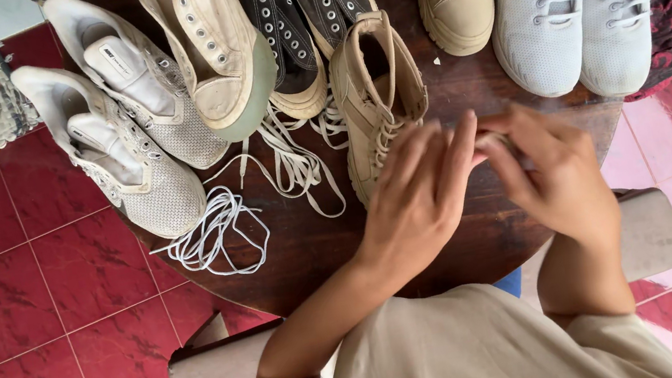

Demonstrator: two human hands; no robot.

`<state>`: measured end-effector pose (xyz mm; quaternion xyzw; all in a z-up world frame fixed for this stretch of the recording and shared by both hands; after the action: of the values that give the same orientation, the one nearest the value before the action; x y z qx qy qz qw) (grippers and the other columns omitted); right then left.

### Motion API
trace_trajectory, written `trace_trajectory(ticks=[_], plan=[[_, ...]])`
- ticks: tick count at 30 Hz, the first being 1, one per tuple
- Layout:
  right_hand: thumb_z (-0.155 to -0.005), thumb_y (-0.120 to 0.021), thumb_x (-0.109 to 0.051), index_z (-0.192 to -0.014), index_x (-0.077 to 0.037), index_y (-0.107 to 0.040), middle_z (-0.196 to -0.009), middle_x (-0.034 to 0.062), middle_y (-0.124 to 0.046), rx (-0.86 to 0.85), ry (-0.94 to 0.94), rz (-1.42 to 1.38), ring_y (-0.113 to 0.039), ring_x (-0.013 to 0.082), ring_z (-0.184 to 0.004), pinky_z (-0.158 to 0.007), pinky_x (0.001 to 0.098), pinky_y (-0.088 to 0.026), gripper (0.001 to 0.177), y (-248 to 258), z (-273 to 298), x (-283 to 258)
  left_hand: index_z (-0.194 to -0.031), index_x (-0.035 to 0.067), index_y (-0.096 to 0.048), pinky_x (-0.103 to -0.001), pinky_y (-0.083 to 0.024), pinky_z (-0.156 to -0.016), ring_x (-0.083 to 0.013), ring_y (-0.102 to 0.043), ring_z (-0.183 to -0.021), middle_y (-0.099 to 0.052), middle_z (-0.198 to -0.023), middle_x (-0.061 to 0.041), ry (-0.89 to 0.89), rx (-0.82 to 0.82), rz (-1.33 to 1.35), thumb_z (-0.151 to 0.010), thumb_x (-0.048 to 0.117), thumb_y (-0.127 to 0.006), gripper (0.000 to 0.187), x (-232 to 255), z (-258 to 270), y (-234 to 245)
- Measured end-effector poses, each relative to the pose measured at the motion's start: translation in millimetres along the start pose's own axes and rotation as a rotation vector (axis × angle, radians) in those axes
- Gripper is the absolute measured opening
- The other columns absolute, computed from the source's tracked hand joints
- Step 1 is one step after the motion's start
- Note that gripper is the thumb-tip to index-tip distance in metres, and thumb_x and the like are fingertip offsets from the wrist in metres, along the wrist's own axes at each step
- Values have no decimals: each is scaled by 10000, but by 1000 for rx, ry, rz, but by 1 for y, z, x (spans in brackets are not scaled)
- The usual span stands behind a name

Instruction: The person removes laces from a beige boot and a black sneaker, then re-laces each shoe by threading the laces through the eyelets and tying them. The work is performed on a round wooden table with several other shoes nearby.

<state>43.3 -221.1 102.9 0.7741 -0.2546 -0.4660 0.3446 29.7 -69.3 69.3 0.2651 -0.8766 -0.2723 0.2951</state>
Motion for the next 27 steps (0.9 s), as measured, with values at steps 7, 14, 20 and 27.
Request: trace_trajectory(ticks=[7, 14, 20, 27], plan=[[-957, -675, -47, -1154, 39, -695, -926, 196, -648, 14, 51, 231, -631, 368, -813, -717, 453, -501, 216, 10, 16, 5, -1237, -59, -660, -442, -515, -1013, -268, -640, -1125, -689, -1056, -134, -31, -27, -127, -1021, 84, -659, 259, -6, 29, -8], [-961, -706, -172, -1129, -61, -760, -799, 128, -653, -373, -675, -28, -592, 330, -657, -641, 434, -457, 208, -8, 39, 47, -1144, -83, -678, -461, -532, -1039, -297, -660, -1121, -706, -1026, -173, 100, 128, -22, -977, -6, -695, 185, -22, 39, 6], [-977, -697, -19, -1118, -7, -719, -1072, 117, -624, -58, 84, 179, -595, 311, -996, -886, 413, -496, 144, -2, 21, 22, -1132, -66, -688, -488, -524, -1055, -294, -671, -1129, -718, -1026, -157, 34, 147, 52, -955, -24, -700, 182, -19, 41, 11], [-970, -809, 19, -1130, 3, -770, -1022, 132, -643, 322, 113, 305, -632, 282, -924, -780, 380, -518, 166, -16, 14, 32, -1115, -10, -696, -498, -475, -1067, -287, -652, -1145, -718, -1044, -125, -14, 126, 61, -925, 65, -729, 207, -13, 33, 14]])
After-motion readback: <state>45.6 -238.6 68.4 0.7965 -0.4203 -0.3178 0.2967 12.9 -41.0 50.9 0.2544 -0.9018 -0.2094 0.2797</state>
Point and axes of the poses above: each hand's wrist, its own z-axis away from the middle knuckle, its own y-axis out of the back of the hand, x = y × z, the point moved 4 cm from there along -z, towards the middle knuckle
